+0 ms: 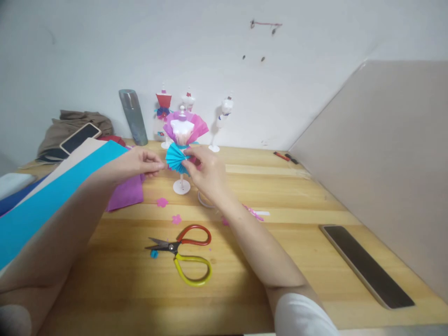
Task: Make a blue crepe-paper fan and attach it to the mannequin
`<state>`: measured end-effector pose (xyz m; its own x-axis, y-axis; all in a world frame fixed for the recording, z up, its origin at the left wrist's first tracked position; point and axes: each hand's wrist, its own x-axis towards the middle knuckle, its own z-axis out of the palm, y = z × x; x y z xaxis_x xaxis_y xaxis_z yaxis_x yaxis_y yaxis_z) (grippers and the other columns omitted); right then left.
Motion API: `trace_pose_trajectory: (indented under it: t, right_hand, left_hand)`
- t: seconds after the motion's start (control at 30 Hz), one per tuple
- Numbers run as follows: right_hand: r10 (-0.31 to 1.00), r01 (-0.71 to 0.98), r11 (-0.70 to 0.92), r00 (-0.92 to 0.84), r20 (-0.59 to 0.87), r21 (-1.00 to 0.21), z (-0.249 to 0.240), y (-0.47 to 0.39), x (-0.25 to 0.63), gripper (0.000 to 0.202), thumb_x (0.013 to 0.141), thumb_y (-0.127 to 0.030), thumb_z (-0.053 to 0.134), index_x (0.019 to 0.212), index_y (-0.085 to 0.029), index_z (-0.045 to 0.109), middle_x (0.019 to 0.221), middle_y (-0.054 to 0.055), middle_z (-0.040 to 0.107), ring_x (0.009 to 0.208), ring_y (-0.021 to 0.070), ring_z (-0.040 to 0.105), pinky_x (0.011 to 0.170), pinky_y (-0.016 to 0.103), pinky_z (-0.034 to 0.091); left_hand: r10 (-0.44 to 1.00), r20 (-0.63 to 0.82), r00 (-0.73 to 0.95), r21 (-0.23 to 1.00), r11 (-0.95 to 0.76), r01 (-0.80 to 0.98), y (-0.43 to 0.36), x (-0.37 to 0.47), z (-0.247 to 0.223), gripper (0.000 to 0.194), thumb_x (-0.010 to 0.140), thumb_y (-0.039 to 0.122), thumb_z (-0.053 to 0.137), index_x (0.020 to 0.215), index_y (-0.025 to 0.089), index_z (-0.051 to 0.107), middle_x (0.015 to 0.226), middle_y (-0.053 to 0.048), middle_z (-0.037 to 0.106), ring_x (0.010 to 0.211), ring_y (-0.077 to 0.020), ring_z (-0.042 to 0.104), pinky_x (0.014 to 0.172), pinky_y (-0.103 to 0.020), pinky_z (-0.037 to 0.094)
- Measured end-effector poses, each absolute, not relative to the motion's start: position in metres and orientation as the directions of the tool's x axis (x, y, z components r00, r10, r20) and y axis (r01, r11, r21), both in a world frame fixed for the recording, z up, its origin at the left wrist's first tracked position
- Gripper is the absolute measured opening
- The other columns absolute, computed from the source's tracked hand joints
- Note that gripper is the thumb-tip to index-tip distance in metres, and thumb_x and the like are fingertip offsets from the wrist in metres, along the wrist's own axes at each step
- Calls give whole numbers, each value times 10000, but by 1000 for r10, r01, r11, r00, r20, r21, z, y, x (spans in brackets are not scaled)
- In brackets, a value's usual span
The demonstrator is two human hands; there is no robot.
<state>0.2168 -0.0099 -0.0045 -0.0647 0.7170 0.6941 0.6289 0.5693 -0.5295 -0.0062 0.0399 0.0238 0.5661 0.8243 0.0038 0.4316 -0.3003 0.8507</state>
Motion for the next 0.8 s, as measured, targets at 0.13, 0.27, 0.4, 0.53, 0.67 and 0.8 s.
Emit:
trace_pose_trajectory:
  t: [0.13, 0.27, 0.4, 0.53, 0.67, 0.8]
  right_hand:
    - [746, 599, 552, -45, 664, -579, -3, -8, 217, 213, 825, -165, 647, 1026, -207, 704, 952, 46, 742, 738, 171, 643, 702, 328, 517]
    - [745, 604, 565, -83, 662, -561, -6, -6, 216, 196, 818, -147, 644, 998, -207, 693, 900, 39, 731, 745, 177, 654, 727, 332, 519]
    - [719, 639, 583, -118, 685, -503, -10, -4, 216, 176, 841, -163, 637, 1002, -211, 689, 871, 46, 717, 763, 190, 652, 735, 342, 521]
    - [700, 662, 591, -138, 701, -460, -12, -3, 215, 157, 865, -176, 627, 1004, -217, 690, 875, 50, 706, 793, 199, 648, 736, 341, 519]
    - [676, 689, 595, -150, 721, -414, -15, 1, 212, 168, 864, -167, 629, 1012, -206, 698, 846, 59, 697, 823, 222, 647, 764, 363, 515]
    - [642, 728, 590, -161, 750, -349, -18, 3, 210, 155, 889, -185, 619, 1016, -210, 704, 885, 81, 708, 854, 238, 643, 796, 391, 513]
  left_hand:
    - [894, 203, 399, 867, -353, 351, 47, -3, 16, 368, 764, 490, 738, 916, 159, 683, 871, -67, 720, 796, -188, 659, 707, -294, 519]
    - [847, 252, 467, 899, -384, 212, 56, 6, 4, 754, 664, 530, 821, 1280, 157, 598, 1435, -180, 578, 1331, -321, 535, 1063, -407, 462]
    - [738, 243, 630, 931, -360, 63, 60, 10, 3, 781, 692, 506, 809, 1353, 172, 559, 1469, -161, 560, 1406, -361, 461, 1120, -450, 416]
    - [708, 271, 653, 934, -356, -2, 60, 10, 8, 758, 669, 485, 817, 1333, 198, 589, 1440, -136, 585, 1387, -355, 479, 1119, -429, 421]
    - [720, 283, 633, 921, -388, 30, 59, 12, 9, 799, 662, 495, 823, 1367, 227, 560, 1367, -109, 634, 1346, -325, 515, 1074, -401, 457]
    - [723, 266, 638, 929, -369, 31, 61, 19, 4, 777, 669, 456, 837, 1349, 208, 554, 1145, -80, 725, 1157, -289, 627, 959, -385, 512]
